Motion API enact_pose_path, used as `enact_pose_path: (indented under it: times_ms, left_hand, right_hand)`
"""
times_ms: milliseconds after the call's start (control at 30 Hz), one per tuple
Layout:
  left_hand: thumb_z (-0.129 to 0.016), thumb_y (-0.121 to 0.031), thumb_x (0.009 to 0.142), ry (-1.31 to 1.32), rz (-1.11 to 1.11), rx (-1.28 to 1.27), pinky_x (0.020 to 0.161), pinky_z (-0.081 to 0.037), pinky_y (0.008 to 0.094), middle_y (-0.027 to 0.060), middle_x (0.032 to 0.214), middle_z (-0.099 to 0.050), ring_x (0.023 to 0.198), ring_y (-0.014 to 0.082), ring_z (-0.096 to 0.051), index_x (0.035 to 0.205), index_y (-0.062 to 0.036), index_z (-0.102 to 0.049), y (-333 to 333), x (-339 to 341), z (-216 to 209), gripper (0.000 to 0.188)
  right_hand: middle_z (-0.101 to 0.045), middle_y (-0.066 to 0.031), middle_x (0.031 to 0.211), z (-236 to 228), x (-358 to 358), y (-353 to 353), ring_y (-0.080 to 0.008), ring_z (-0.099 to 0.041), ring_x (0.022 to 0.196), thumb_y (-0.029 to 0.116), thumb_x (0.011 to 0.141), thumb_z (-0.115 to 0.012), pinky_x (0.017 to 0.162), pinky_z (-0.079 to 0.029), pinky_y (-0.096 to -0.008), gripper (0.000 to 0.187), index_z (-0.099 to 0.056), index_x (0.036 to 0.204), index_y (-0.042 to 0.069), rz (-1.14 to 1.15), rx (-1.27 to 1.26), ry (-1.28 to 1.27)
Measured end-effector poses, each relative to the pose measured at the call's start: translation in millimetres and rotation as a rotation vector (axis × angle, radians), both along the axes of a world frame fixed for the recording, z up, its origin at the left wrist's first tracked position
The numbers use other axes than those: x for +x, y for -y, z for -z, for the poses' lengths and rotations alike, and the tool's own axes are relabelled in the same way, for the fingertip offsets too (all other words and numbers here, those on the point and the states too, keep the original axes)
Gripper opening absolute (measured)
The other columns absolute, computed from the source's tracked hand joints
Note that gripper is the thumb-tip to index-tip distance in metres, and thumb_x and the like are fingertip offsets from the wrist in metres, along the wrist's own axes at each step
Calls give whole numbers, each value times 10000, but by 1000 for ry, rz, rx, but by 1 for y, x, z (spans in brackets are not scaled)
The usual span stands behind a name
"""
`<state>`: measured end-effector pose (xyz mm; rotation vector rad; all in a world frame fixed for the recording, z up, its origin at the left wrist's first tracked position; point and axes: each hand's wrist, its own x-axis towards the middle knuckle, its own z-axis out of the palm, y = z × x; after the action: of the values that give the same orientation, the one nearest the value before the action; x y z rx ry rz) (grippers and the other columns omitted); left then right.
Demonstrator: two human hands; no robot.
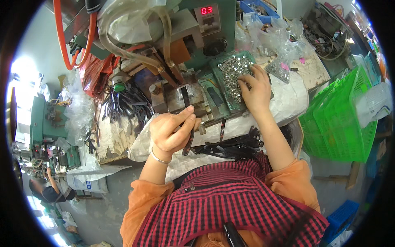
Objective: The person repeatedly picks up a black plastic cable tie and a small metal pin, inserts them into a manual press machine, and operates the lever to assemble the components. The finished parts are placed into a pile on the workbench.
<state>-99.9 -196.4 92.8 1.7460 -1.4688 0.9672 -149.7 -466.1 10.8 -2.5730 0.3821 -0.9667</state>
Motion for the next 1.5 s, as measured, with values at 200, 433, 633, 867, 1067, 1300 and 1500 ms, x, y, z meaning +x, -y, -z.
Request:
enact_pose_path:
  times_ms: [200,433,633,867,1067,1300,1500]
  left_hand:
    - [-863,-70,731,-81,-14,25,498,-483,290,119,1053,-766,613,176,-656,978,-64,-738,-2,-5,-5,277]
    - [-796,-3,768,-259,-301,10,621,-526,307,134,1101,-769,701,211,-672,1039,-56,-759,-65,-65,21,278]
    - [-776,33,797,-284,-833,-175,710,-526,359,86,920,-738,793,263,-669,943,-64,-765,-135,-2,1,176]
    - [-735,-83,800,-237,-869,501,833,-498,390,45,1026,-696,974,260,-614,901,-86,-761,-131,102,65,104]
    - [-663,-47,953,-162,-838,-178,819,-522,342,84,1055,-754,863,247,-676,1076,-48,-690,-139,97,68,126]
    - [-564,-109,1068,-1124,-261,-631,798,-501,248,127,1063,-751,908,127,-683,1235,-10,-623,-146,65,43,203]
    - [-582,-239,1075,-1346,-411,-462,669,-521,229,146,976,-759,787,169,-703,1125,24,-660,-120,59,80,279]
  right_hand:
    - [-675,-129,1250,-12,25,-13,-337,-606,1232,81,782,-745,894,-526,-458,158,-691,930,78,-307,-215,43]
    - [-720,-59,991,-1,4,8,-154,-663,895,139,1011,-654,852,-522,-292,190,-712,1153,27,-39,672,263]
    - [-712,-25,962,28,16,12,-94,-636,859,151,1016,-670,796,-502,-241,197,-706,1142,3,-17,1131,502]
    - [-727,-64,1080,-3,38,-21,-118,-676,1011,47,1018,-615,920,-516,-252,206,-664,1208,-12,-191,902,240]
    - [-738,-58,1010,12,-29,8,-96,-655,946,51,1002,-623,874,-500,-249,148,-698,1118,-1,-64,481,270]
    - [-752,-73,1046,-47,-44,-27,-134,-677,960,13,944,-678,859,-515,-258,199,-752,1129,7,-204,764,183]
    - [-743,-81,1015,-73,30,-95,-163,-704,960,24,895,-723,852,-533,-297,175,-726,1070,19,-463,812,271]
